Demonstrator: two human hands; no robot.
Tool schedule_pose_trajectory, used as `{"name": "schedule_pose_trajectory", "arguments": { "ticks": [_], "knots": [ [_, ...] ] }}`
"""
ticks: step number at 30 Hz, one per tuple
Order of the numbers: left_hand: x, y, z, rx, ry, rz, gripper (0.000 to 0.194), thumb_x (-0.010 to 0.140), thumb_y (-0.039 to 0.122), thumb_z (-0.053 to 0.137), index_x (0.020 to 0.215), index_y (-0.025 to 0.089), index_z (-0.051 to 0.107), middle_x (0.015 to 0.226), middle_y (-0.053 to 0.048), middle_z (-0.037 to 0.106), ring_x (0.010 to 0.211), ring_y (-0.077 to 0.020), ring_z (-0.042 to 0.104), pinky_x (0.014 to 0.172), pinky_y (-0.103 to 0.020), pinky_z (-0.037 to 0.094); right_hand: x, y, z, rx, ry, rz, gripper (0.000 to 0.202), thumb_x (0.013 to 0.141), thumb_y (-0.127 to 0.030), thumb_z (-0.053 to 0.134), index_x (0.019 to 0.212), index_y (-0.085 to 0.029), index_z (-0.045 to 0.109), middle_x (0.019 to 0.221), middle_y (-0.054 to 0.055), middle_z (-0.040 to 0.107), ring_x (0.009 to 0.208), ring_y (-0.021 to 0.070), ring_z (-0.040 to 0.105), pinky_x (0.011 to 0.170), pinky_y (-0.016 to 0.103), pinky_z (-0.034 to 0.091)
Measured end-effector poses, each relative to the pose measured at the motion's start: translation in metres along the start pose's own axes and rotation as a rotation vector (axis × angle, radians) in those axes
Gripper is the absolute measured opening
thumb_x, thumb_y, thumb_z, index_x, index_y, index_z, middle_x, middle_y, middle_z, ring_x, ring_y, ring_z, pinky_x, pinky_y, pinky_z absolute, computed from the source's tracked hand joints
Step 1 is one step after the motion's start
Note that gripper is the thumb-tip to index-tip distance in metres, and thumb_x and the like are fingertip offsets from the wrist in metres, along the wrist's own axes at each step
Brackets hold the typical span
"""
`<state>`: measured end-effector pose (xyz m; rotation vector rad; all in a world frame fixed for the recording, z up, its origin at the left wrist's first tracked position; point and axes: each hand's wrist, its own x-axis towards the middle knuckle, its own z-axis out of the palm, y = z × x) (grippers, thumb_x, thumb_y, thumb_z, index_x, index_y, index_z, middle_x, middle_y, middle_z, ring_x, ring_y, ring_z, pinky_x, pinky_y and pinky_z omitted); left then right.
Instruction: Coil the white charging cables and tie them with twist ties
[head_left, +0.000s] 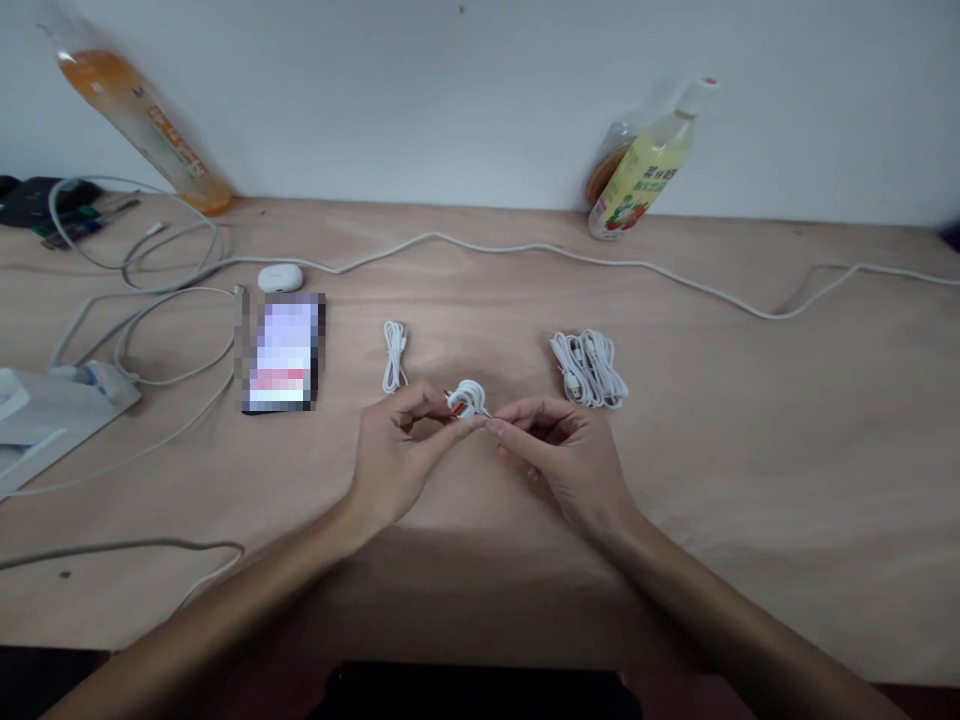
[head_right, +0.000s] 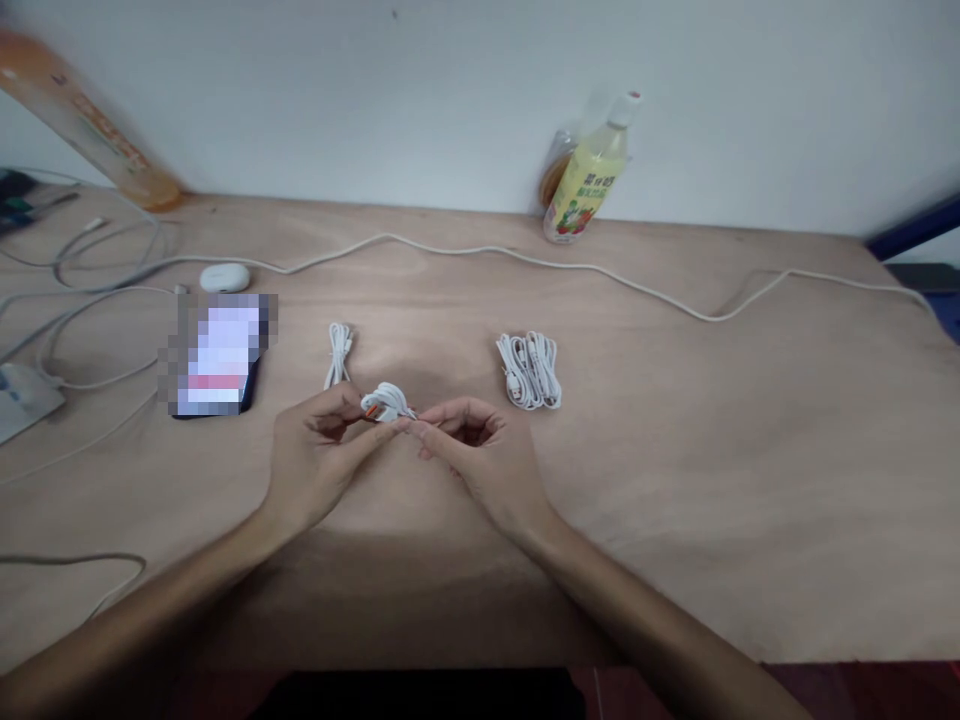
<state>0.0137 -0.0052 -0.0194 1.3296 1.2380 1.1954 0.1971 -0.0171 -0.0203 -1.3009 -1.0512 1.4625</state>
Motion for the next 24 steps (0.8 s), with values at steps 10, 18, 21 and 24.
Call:
{"name": "schedule_pose_trajectory", "arguments": {
  "ticks": [10,18,21,24],
  "knots": [
    [0.0052,0.0015,-0.0018,-0.060,-0.042,-0.092,0.017,0.074,0.032,0.095,0.070,0.024,0.081,0.072,-0.001,0.079,0.066,-0.0173,0.070,0.067,-0.029,0.059,-0.0053,0.0035,0.0013,-0.315,0.138,-0.364,0.010,0.091,-0.034,0.081,0.084,-0.027,0.081,0.067,-0.002,0.069,0.056,0.0135,0.055,0.054,0.029,0.044],
    [0.0051,-0.0001,-0.0023,-0.106,-0.116,-0.216,0.008,0.076,0.031,0.092,0.074,0.025,0.087,0.077,-0.003,0.083,0.066,-0.0166,0.067,0.062,-0.028,0.055,-0.0069,0.0039,-0.0015,-0.567,0.168,-0.635,0.015,0.099,-0.028,0.072,0.088,-0.030,0.082,0.073,0.001,0.073,0.060,0.0171,0.058,0.059,0.034,0.050],
    [0.0056,-0.0007,-0.0021,-0.146,-0.135,-0.255,0.009,0.075,0.032,0.093,0.074,0.025,0.087,0.077,-0.003,0.082,0.067,-0.0163,0.067,0.063,-0.028,0.056,-0.0077,0.0030,-0.0003,-0.535,0.163,-0.609,0.014,0.099,-0.028,0.071,0.088,-0.029,0.080,0.074,0.001,0.073,0.061,0.0165,0.058,0.059,0.033,0.049],
    [0.0066,-0.0008,-0.0016,-0.207,-0.162,-0.283,0.012,0.073,0.033,0.096,0.072,0.025,0.086,0.074,-0.002,0.079,0.064,-0.0146,0.063,0.061,-0.027,0.053,-0.0079,0.0016,0.0007,-0.434,0.134,-0.499,0.012,0.098,-0.030,0.071,0.089,-0.027,0.078,0.078,0.000,0.073,0.063,0.0155,0.058,0.058,0.032,0.048]
  ]
}}
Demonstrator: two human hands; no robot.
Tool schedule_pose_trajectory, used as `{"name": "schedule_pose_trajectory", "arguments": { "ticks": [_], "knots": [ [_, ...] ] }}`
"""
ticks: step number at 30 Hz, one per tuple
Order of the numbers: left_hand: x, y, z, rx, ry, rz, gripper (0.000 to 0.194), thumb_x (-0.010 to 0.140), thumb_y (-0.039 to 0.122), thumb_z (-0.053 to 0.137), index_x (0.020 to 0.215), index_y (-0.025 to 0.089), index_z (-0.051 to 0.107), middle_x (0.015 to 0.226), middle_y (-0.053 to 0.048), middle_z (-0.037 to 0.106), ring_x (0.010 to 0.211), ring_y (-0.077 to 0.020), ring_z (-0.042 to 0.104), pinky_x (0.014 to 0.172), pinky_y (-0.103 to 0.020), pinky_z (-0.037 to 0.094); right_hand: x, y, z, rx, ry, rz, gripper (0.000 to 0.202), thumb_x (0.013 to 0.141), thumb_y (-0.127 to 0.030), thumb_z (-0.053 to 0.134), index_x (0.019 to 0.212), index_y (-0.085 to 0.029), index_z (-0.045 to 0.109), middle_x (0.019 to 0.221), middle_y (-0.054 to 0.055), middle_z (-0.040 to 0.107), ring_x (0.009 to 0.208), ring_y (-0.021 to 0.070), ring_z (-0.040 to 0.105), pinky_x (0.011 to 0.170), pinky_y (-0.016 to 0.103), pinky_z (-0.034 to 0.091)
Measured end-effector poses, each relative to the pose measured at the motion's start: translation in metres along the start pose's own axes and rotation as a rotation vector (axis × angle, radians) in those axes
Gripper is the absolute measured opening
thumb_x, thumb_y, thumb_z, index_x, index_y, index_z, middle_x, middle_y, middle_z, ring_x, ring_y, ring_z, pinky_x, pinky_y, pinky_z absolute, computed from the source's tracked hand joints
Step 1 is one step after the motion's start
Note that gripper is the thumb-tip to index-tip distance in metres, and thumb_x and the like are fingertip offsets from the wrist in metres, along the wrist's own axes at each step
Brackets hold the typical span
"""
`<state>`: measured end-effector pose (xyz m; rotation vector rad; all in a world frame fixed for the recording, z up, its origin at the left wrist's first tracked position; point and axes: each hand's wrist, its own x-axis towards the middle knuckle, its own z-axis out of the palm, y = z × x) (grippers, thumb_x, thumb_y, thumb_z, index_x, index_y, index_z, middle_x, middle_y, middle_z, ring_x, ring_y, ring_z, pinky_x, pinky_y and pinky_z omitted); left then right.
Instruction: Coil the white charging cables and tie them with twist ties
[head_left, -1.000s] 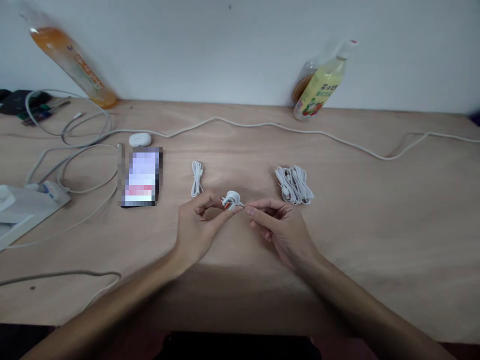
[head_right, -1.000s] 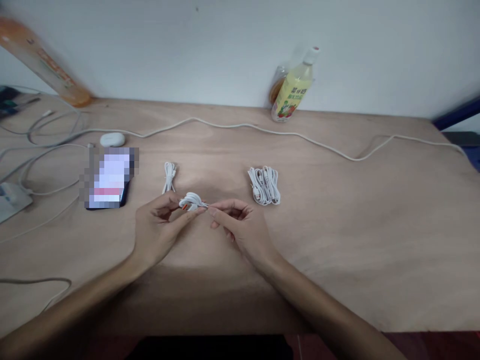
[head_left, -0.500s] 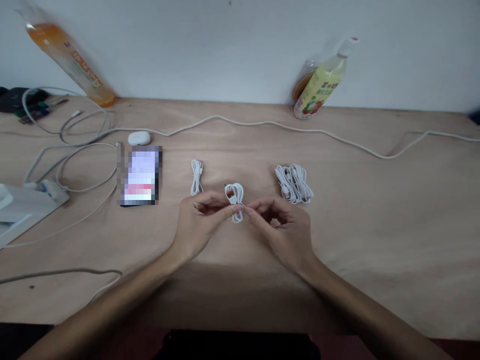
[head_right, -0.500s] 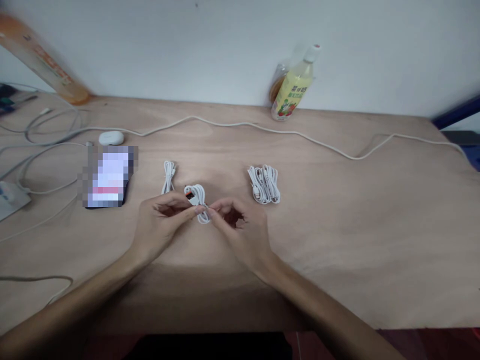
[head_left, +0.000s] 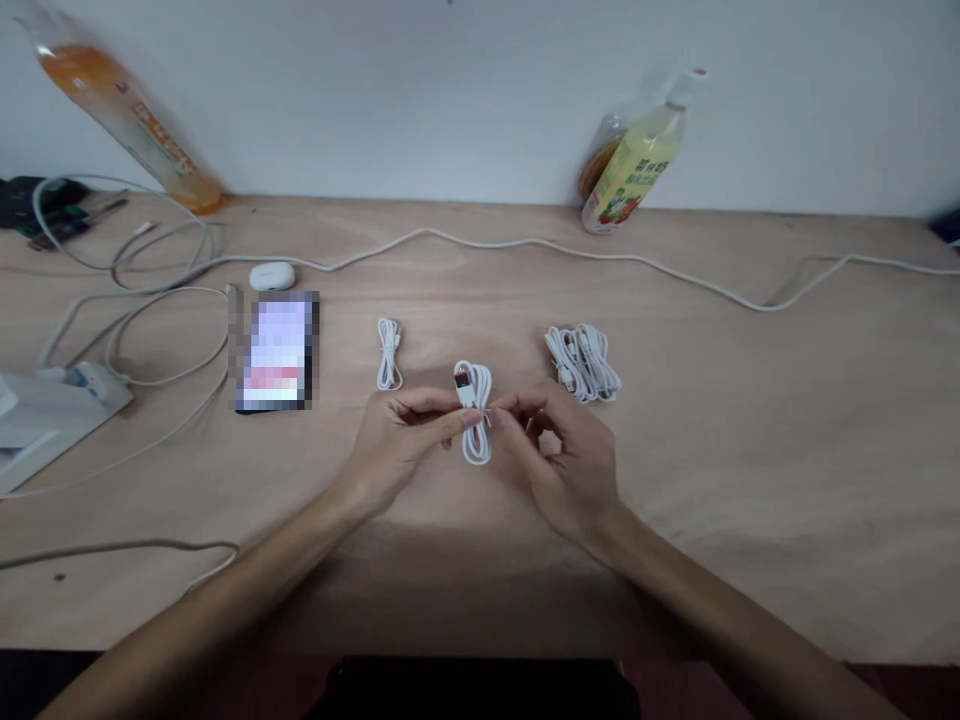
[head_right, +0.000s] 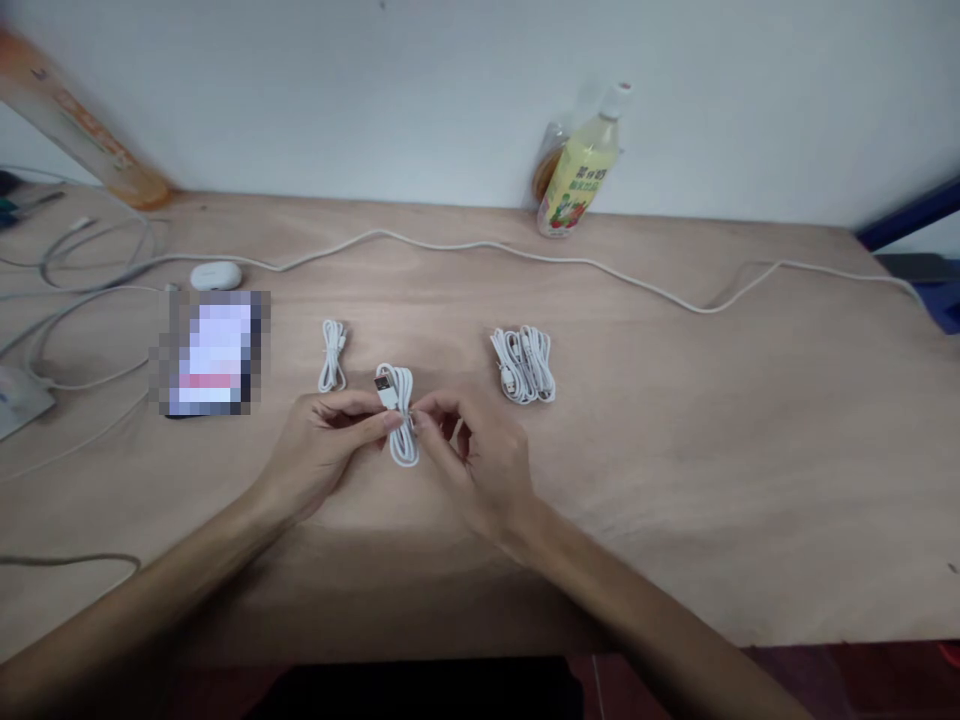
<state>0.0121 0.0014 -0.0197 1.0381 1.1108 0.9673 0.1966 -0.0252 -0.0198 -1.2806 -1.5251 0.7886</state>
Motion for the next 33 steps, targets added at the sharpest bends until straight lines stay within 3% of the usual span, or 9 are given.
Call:
{"name": "schedule_pose_trajectory", "arguments": {
  "ticks": [7,11,16,23,33],
  "knots": [
    [0.001,-0.001,0.000,-0.109,-0.059,-0.042,0.011,0.072,0.029,0.097,0.075,0.025,0.088,0.072,-0.001,0.077,0.062,-0.0115,0.055,0.058,-0.025,0.045,0.004,-0.004,-0.001,0.341,-0.142,0.272,0.016,0.098,-0.037,0.068,0.089,-0.024,0.069,0.086,0.001,0.072,0.073,0.0158,0.063,0.063,0.030,0.049],
    [0.001,-0.002,-0.001,-0.096,-0.068,-0.045,0.011,0.073,0.030,0.098,0.077,0.024,0.089,0.074,-0.002,0.078,0.064,-0.0122,0.056,0.060,-0.025,0.045,0.005,-0.002,-0.002,0.338,-0.175,0.292,0.017,0.100,-0.037,0.068,0.089,-0.024,0.068,0.087,0.000,0.071,0.072,0.0151,0.062,0.062,0.030,0.047],
    [0.001,-0.002,-0.002,-0.133,-0.102,-0.111,0.016,0.076,0.034,0.097,0.080,0.021,0.089,0.075,-0.004,0.077,0.069,-0.0141,0.061,0.063,-0.026,0.048,0.006,0.004,-0.005,0.144,-0.156,0.086,0.009,0.101,-0.030,0.068,0.095,-0.025,0.071,0.089,0.000,0.071,0.074,0.0153,0.061,0.064,0.030,0.048],
    [0.001,0.001,-0.002,-0.270,-0.140,-0.234,0.026,0.069,0.037,0.102,0.078,0.018,0.088,0.073,-0.002,0.074,0.067,-0.0111,0.061,0.063,-0.023,0.050,0.009,0.014,-0.010,-0.070,-0.187,-0.285,0.006,0.105,-0.021,0.067,0.101,-0.024,0.069,0.092,0.001,0.072,0.070,0.0142,0.061,0.059,0.028,0.051],
    [0.001,0.000,-0.002,-0.290,-0.163,-0.229,0.025,0.074,0.036,0.100,0.086,0.017,0.089,0.082,-0.004,0.079,0.075,-0.0129,0.066,0.070,-0.023,0.051,0.011,0.024,-0.009,-0.370,-0.100,-0.651,0.012,0.109,-0.013,0.058,0.109,-0.022,0.067,0.098,0.005,0.073,0.086,0.0179,0.069,0.072,0.030,0.058]
  ]
}}
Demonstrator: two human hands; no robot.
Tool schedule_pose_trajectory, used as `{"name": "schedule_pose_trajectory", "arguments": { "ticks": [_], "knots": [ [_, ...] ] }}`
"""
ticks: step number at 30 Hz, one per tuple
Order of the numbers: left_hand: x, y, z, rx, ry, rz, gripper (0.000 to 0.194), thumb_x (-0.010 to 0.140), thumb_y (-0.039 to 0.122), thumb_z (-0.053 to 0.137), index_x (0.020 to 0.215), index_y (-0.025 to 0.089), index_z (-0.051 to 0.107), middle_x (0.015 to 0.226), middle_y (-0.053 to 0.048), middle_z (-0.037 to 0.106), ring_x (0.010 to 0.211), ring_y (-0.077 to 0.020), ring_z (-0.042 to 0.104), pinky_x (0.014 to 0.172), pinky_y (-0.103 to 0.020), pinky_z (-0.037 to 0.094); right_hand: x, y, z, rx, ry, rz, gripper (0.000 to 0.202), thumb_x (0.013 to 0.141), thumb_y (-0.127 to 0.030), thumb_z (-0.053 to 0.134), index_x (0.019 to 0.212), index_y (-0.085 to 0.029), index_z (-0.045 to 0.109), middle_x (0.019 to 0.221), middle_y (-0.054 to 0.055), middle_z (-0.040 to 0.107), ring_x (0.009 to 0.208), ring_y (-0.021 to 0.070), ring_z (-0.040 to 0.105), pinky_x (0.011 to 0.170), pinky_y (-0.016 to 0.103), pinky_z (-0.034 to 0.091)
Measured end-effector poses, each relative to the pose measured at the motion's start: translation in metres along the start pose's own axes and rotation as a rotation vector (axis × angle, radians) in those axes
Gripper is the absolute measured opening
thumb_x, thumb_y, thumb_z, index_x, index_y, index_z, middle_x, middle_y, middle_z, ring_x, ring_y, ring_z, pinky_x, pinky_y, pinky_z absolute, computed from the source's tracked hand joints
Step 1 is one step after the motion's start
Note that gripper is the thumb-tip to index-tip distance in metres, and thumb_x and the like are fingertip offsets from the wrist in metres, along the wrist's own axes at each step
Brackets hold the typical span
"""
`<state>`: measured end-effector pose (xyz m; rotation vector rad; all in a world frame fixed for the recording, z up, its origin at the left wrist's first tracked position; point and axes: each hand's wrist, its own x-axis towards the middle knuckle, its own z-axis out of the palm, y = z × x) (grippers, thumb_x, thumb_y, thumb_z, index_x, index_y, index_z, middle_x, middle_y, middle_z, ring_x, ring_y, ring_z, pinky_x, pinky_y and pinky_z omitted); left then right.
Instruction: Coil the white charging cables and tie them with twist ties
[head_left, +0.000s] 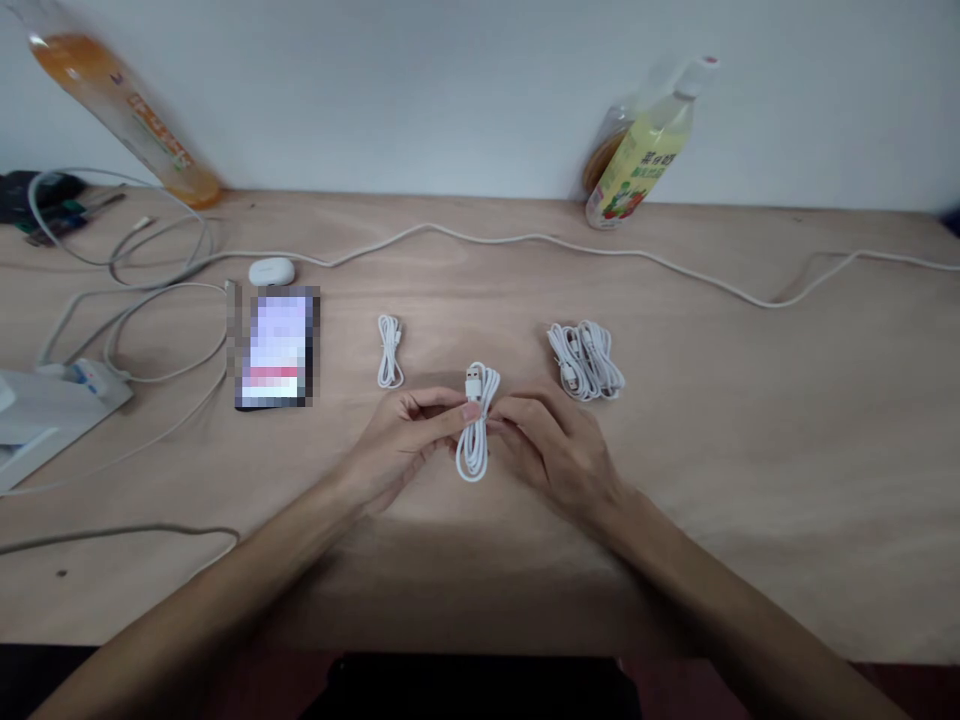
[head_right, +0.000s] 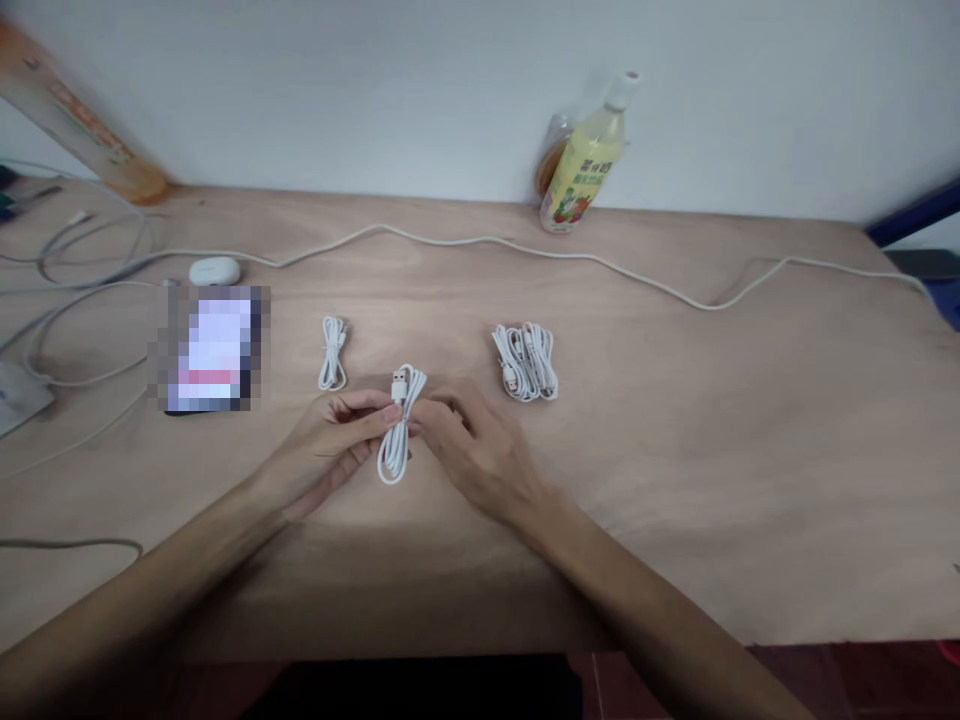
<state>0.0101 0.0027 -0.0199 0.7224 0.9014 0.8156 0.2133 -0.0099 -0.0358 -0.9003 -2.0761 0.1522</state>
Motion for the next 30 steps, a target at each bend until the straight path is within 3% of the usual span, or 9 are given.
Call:
{"name": "schedule_pose_trajectory", "arguments": {
  "ticks": [6,9,15,20,24,30],
  "knots": [
    [0.000,0.000,0.002,0.007,-0.009,0.029,0.023,0.074,0.034,0.099,0.085,0.017,0.088,0.078,-0.002,0.077,0.072,-0.0121,0.064,0.069,-0.024,0.050,-0.002,0.003,0.005,-0.156,0.014,-0.116,0.013,0.107,-0.009,0.058,0.107,-0.021,0.063,0.090,0.003,0.068,0.078,0.0171,0.062,0.066,0.029,0.053],
    [0.000,-0.001,0.003,0.030,0.010,0.064,0.022,0.076,0.033,0.098,0.088,0.017,0.088,0.081,-0.003,0.078,0.075,-0.0126,0.065,0.072,-0.024,0.050,0.000,0.000,0.005,-0.179,0.008,-0.105,0.011,0.107,-0.010,0.056,0.105,-0.021,0.059,0.089,0.004,0.067,0.078,0.0190,0.061,0.067,0.032,0.053],
    [0.000,-0.007,0.000,0.096,0.024,0.168,0.014,0.080,0.029,0.094,0.085,0.019,0.087,0.079,-0.001,0.077,0.071,-0.0107,0.062,0.066,-0.023,0.048,0.001,-0.008,0.002,-0.085,-0.036,0.027,0.014,0.105,-0.010,0.053,0.100,-0.023,0.055,0.085,0.003,0.065,0.074,0.0196,0.058,0.065,0.033,0.048],
    [0.003,-0.008,0.000,0.105,0.046,0.186,0.015,0.077,0.026,0.096,0.086,0.020,0.087,0.081,-0.001,0.080,0.071,-0.0113,0.064,0.066,-0.023,0.049,0.000,-0.012,0.002,0.056,-0.045,0.181,0.016,0.104,-0.009,0.054,0.098,-0.024,0.055,0.084,-0.001,0.063,0.065,0.0150,0.052,0.057,0.030,0.041],
    [0.002,-0.005,0.001,0.091,0.078,0.147,0.018,0.076,0.030,0.097,0.088,0.019,0.087,0.084,-0.003,0.082,0.074,-0.0131,0.068,0.068,-0.024,0.051,0.000,-0.010,0.002,0.122,-0.023,0.215,0.013,0.106,-0.011,0.060,0.102,-0.024,0.058,0.088,-0.001,0.067,0.067,0.0139,0.057,0.058,0.029,0.045],
    [0.001,-0.001,0.002,0.042,0.098,0.105,0.025,0.075,0.037,0.098,0.082,0.017,0.084,0.073,-0.001,0.075,0.067,-0.0123,0.065,0.064,-0.024,0.052,0.000,-0.005,0.003,0.057,-0.001,0.117,0.015,0.106,-0.012,0.062,0.117,-0.023,0.062,0.098,0.004,0.073,0.079,0.0177,0.068,0.061,0.030,0.054]
  ]
}}
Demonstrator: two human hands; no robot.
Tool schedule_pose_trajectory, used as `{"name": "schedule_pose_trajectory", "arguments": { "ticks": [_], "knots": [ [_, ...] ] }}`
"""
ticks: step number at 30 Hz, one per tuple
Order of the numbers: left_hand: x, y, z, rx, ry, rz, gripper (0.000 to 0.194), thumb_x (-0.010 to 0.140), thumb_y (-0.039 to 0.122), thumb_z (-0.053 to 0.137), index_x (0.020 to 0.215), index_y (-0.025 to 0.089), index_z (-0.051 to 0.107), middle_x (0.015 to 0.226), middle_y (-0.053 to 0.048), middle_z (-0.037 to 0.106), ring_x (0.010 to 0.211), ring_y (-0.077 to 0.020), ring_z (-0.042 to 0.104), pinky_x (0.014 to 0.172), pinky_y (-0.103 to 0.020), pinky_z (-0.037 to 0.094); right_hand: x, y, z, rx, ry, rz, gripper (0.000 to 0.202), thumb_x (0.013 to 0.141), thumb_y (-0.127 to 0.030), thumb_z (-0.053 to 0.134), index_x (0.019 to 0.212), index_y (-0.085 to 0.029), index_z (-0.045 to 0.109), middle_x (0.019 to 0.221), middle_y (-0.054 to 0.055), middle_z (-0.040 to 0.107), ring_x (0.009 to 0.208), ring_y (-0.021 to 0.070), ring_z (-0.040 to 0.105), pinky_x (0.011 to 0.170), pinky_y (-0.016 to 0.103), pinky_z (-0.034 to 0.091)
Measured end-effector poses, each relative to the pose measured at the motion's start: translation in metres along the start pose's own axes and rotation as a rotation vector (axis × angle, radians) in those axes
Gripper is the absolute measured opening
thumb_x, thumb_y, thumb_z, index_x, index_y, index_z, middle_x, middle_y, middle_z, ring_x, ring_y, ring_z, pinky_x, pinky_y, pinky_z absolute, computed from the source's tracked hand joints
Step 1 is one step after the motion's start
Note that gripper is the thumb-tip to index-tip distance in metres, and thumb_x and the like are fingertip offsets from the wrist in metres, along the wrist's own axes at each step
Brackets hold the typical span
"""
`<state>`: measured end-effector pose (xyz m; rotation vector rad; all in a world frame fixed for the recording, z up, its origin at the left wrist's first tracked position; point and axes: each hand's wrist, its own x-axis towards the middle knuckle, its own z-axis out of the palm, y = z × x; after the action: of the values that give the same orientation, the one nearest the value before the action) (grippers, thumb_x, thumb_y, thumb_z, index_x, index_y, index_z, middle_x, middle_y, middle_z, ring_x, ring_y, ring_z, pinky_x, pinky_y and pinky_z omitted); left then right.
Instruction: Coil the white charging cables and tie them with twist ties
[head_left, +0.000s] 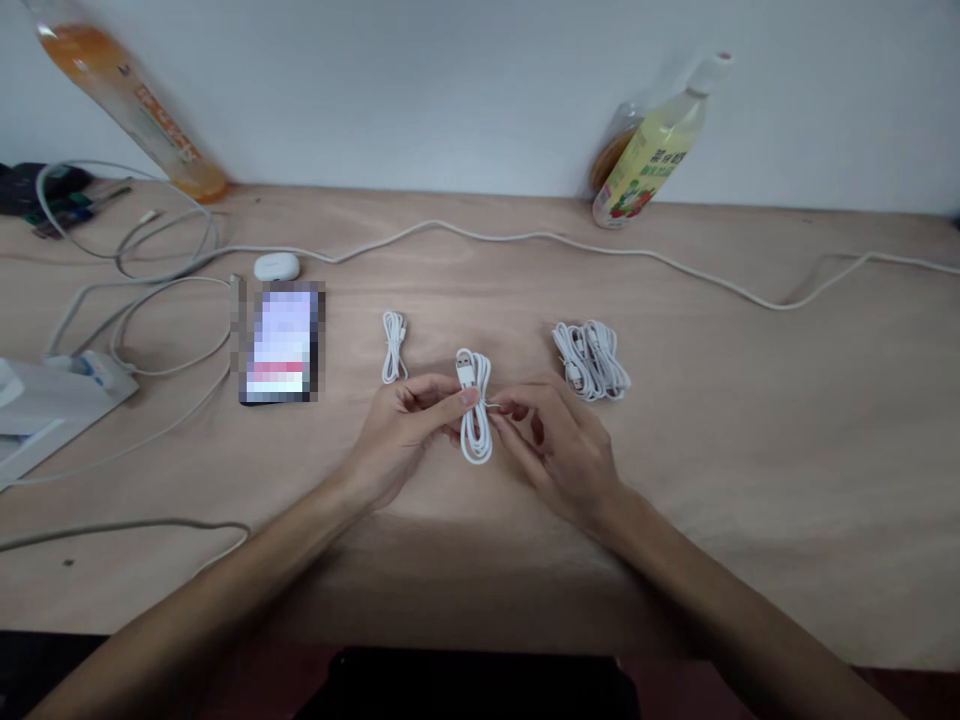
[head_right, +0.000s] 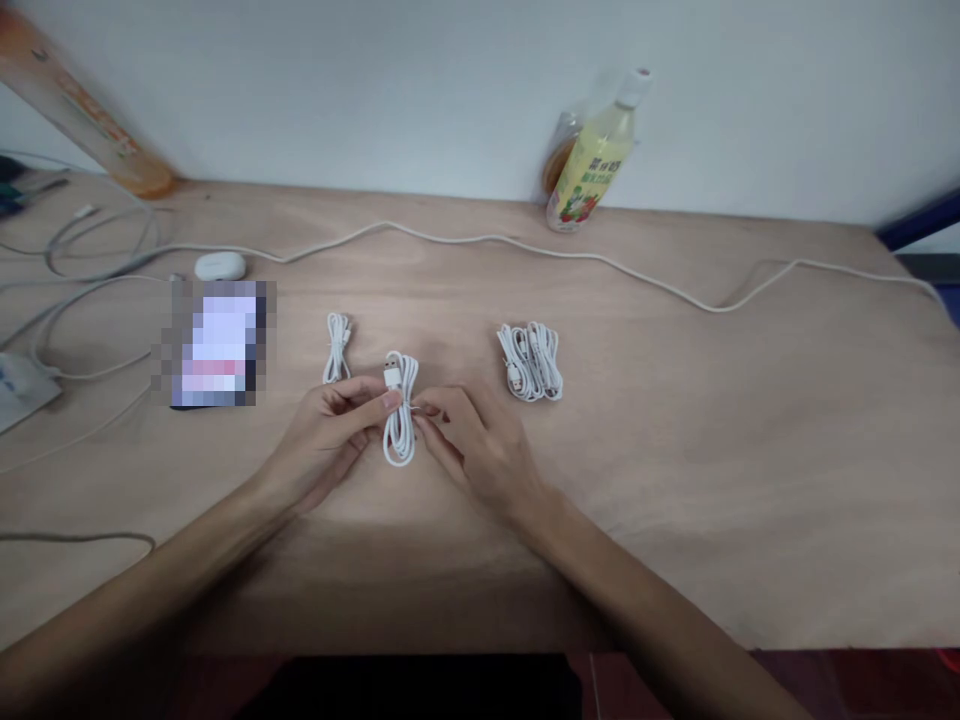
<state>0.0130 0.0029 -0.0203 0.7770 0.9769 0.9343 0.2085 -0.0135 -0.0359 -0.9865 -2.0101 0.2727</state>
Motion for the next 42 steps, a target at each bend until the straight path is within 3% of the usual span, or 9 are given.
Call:
{"name": "schedule_pose_trajectory", "arguments": {
  "ticks": [6,16,23,35,42],
  "knots": [
    [0.000,0.003,0.000,-0.037,-0.031,-0.060,0.029,0.074,0.038,0.099,0.078,0.016,0.081,0.073,-0.001,0.074,0.063,-0.0111,0.065,0.060,-0.024,0.052,0.000,0.004,-0.001,-0.134,0.035,-0.114,0.019,0.105,-0.011,0.065,0.119,-0.023,0.069,0.100,0.005,0.074,0.083,0.0183,0.071,0.069,0.031,0.059],
    [-0.001,-0.001,-0.001,-0.106,-0.071,-0.093,0.030,0.075,0.037,0.100,0.079,0.016,0.080,0.076,0.000,0.075,0.064,-0.0107,0.067,0.061,-0.023,0.055,0.000,0.011,-0.006,-0.248,0.057,-0.270,0.016,0.102,-0.005,0.070,0.112,-0.018,0.070,0.097,0.006,0.073,0.083,0.0174,0.066,0.066,0.030,0.054],
    [0.000,-0.001,-0.001,-0.160,-0.103,-0.108,0.029,0.076,0.035,0.100,0.080,0.015,0.080,0.075,-0.001,0.076,0.064,-0.0110,0.069,0.062,-0.022,0.057,0.000,0.009,-0.006,-0.266,0.082,-0.298,0.017,0.105,-0.007,0.066,0.113,-0.021,0.068,0.096,0.006,0.076,0.082,0.0194,0.068,0.073,0.034,0.059],
    [-0.003,0.000,0.002,-0.198,-0.146,-0.157,0.026,0.081,0.034,0.096,0.083,0.014,0.079,0.075,-0.001,0.075,0.064,-0.0112,0.069,0.066,-0.023,0.058,-0.004,0.006,0.002,-0.260,0.164,-0.295,0.013,0.101,-0.010,0.072,0.104,-0.021,0.067,0.089,0.006,0.076,0.075,0.0202,0.067,0.064,0.034,0.055],
    [-0.003,-0.001,0.001,-0.175,-0.140,-0.131,0.027,0.081,0.036,0.096,0.083,0.014,0.080,0.074,-0.001,0.075,0.064,-0.0121,0.068,0.066,-0.024,0.059,-0.002,0.008,-0.003,-0.236,0.158,-0.314,0.022,0.100,-0.008,0.073,0.117,-0.021,0.073,0.093,0.005,0.080,0.079,0.0218,0.071,0.068,0.037,0.060]
  ]
}}
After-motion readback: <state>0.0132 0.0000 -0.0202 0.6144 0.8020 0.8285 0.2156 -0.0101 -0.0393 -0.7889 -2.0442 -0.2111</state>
